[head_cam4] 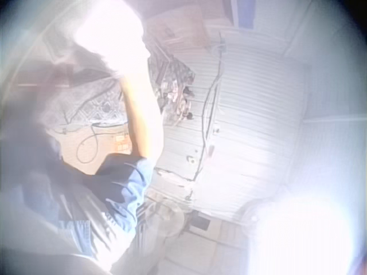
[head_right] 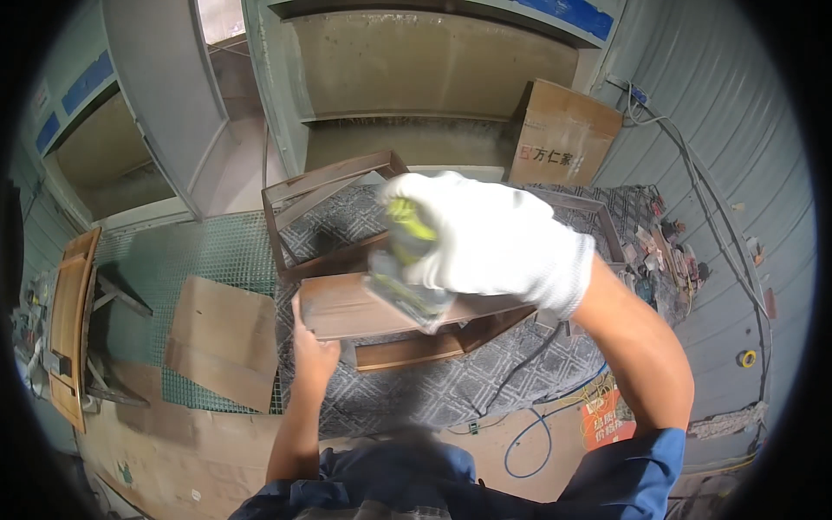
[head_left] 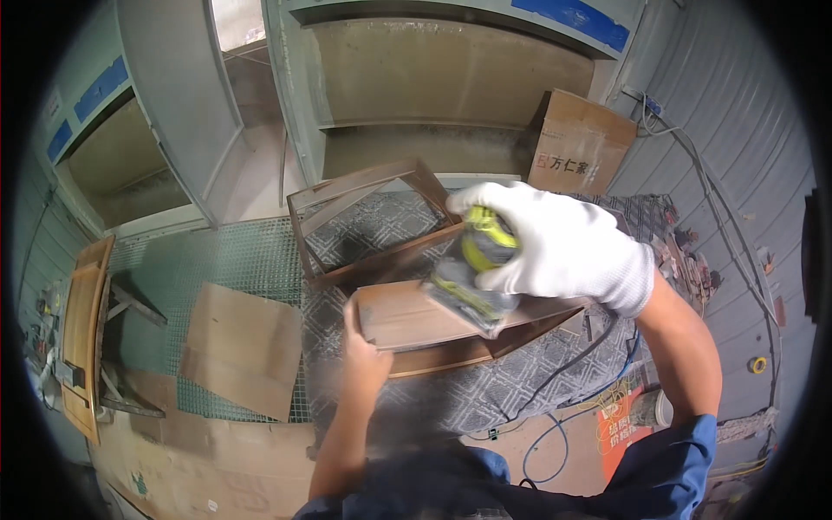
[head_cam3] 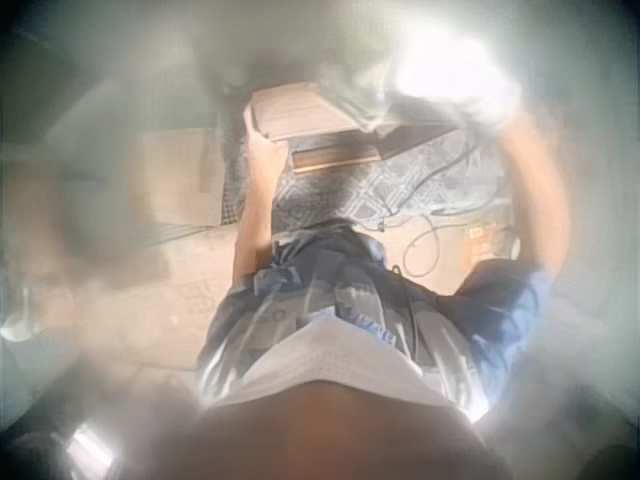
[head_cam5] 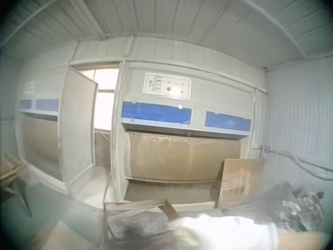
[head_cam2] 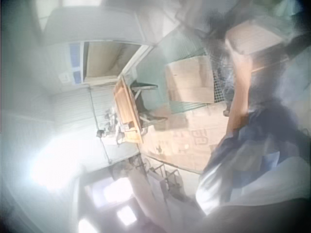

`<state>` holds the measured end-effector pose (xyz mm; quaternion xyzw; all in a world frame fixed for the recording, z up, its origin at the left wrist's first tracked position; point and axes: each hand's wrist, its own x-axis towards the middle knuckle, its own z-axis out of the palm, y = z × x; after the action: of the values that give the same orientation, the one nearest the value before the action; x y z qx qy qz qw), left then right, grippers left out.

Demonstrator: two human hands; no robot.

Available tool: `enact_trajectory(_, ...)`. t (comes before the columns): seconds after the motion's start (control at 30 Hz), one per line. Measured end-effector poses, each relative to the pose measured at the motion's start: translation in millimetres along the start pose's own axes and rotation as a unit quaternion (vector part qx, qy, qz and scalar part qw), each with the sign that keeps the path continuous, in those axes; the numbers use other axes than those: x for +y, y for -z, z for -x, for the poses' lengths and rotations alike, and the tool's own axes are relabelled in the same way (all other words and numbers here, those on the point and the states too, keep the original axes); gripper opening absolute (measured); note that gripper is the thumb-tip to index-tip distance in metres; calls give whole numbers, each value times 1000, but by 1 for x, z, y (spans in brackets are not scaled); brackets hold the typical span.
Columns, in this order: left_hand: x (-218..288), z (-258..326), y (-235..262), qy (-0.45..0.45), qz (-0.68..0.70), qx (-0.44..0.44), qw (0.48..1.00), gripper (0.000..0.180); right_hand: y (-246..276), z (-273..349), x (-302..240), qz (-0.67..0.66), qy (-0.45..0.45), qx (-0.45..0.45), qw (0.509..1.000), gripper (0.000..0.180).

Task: The person sands wooden furniture components and frames using an electric sander, rotating and turning the pieces by hand to sand multiple sides.

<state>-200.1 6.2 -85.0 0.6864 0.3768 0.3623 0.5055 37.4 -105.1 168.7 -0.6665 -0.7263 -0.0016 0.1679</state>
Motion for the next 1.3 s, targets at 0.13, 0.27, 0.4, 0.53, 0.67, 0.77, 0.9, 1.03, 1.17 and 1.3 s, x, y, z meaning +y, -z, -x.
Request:
enact_trajectory(0.13,8,5,0,-95,-42,14,994,71,-22,-52,-78,20,-37,-2,999,53)
enact_trajectory(0.27,21,4,1,-40,-31,-17,999,83,-13,-63,-105,9,-123,-53,991,42)
enact_trajectory(0.4,7,4,3,-101,-69,5,992,74,-8,-32,-84,37,-202,2,979,35)
enact_trajectory(0.53,-1,0,7,-100,-80,-2,992,68,14,21,-31,104,-291,-11,951,57)
enact_trajectory(0.67,-8,-2,4,-71,-62,10,996,73,44,82,26,122,-386,16,914,55)
enact_trajectory(0.77,-20,-2,14,-112,-124,-5,986,74,56,137,81,189,-366,66,909,56)
enact_trajectory(0.9,-70,-3,35,-20,-61,-154,986,67,63,207,108,197,-420,88,881,56)
enact_trajectory(1.03,-107,-3,34,-49,31,-42,997,57,55,285,111,114,-486,150,853,72)
enact_trajectory(1.17,29,9,-30,-190,92,-93,973,76,44,329,95,-2,-541,174,823,79)
enact_trajectory(1.3,158,16,-115,-301,-141,-212,919,85,35,365,78,-53,-543,221,809,78)
